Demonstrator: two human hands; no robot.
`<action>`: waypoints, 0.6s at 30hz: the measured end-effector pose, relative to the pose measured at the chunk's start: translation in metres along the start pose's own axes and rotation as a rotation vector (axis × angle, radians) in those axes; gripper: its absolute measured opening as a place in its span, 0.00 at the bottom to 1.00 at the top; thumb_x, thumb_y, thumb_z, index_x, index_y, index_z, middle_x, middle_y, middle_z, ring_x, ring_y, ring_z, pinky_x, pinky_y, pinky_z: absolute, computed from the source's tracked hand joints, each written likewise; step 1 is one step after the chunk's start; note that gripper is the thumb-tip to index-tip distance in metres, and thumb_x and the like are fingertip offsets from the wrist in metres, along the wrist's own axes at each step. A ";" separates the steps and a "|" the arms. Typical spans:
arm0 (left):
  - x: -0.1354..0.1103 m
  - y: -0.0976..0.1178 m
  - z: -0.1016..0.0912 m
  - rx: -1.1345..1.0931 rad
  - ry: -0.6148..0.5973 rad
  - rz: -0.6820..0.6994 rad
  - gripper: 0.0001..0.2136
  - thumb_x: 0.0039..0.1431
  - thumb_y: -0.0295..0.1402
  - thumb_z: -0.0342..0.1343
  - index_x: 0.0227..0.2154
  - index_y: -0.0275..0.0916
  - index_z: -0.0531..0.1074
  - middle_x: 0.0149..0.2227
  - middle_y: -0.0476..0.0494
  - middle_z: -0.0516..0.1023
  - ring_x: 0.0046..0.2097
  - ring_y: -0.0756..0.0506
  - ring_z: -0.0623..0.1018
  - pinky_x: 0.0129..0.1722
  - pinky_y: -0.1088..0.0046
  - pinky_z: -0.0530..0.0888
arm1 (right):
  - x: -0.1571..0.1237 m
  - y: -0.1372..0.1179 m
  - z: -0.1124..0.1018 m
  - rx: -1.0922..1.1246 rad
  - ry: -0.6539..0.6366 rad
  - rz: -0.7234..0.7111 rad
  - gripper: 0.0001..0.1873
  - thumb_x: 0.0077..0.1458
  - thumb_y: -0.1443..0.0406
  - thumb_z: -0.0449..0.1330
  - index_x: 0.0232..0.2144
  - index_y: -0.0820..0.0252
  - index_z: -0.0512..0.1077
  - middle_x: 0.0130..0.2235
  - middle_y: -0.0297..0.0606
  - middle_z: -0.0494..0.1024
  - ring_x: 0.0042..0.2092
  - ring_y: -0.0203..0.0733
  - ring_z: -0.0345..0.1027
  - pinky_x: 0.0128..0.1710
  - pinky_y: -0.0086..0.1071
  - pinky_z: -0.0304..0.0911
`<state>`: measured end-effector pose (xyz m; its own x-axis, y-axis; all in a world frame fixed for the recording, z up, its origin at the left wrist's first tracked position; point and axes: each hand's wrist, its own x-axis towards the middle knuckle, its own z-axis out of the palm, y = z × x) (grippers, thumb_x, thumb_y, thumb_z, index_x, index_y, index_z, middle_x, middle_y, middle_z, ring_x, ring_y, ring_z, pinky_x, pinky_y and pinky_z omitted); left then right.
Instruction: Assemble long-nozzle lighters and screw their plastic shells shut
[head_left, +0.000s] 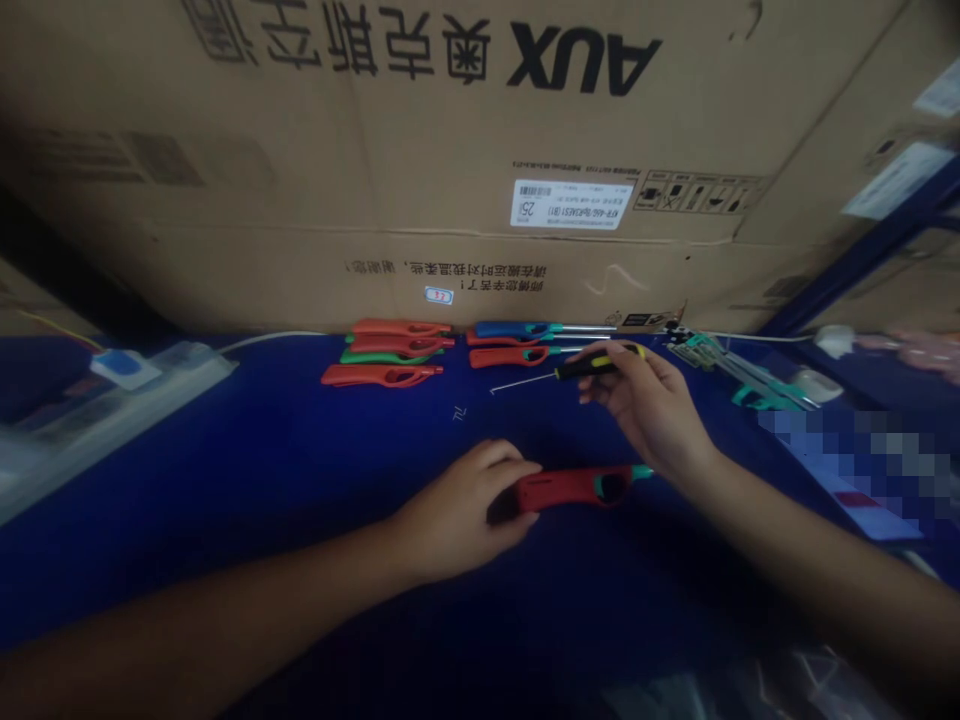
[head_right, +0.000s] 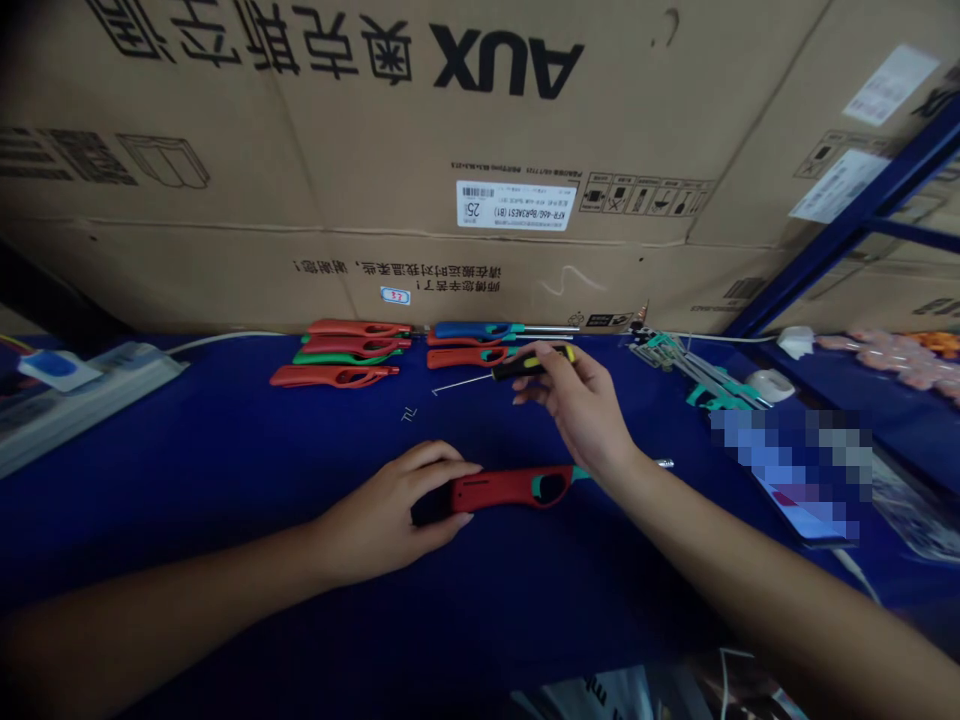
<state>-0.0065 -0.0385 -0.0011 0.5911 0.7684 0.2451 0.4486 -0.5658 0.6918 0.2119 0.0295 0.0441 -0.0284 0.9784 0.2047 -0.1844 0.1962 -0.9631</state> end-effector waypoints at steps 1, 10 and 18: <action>0.000 0.000 0.000 -0.002 0.000 -0.005 0.18 0.61 0.31 0.61 0.54 0.43 0.73 0.49 0.42 0.75 0.51 0.43 0.76 0.54 0.62 0.75 | 0.002 0.000 -0.004 0.033 0.044 0.008 0.11 0.55 0.56 0.65 0.33 0.57 0.75 0.35 0.35 0.78 0.30 0.34 0.71 0.29 0.30 0.70; 0.004 -0.002 -0.004 -0.101 0.096 -0.079 0.21 0.56 0.38 0.68 0.53 0.44 0.75 0.48 0.43 0.78 0.45 0.44 0.79 0.50 0.61 0.78 | 0.003 0.008 -0.022 0.121 0.106 0.193 0.13 0.51 0.56 0.66 0.32 0.56 0.69 0.31 0.31 0.75 0.24 0.31 0.64 0.22 0.26 0.65; 0.006 0.000 -0.003 -0.555 0.351 -0.231 0.14 0.56 0.34 0.66 0.45 0.39 0.79 0.40 0.42 0.84 0.41 0.46 0.83 0.46 0.69 0.81 | -0.010 0.011 -0.013 0.132 0.028 0.276 0.10 0.55 0.57 0.62 0.29 0.57 0.69 0.31 0.33 0.75 0.23 0.31 0.63 0.21 0.28 0.67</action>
<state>-0.0048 -0.0326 0.0026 0.2278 0.9549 0.1904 0.0727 -0.2117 0.9746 0.2228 0.0224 0.0292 -0.0683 0.9953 -0.0685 -0.2993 -0.0860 -0.9503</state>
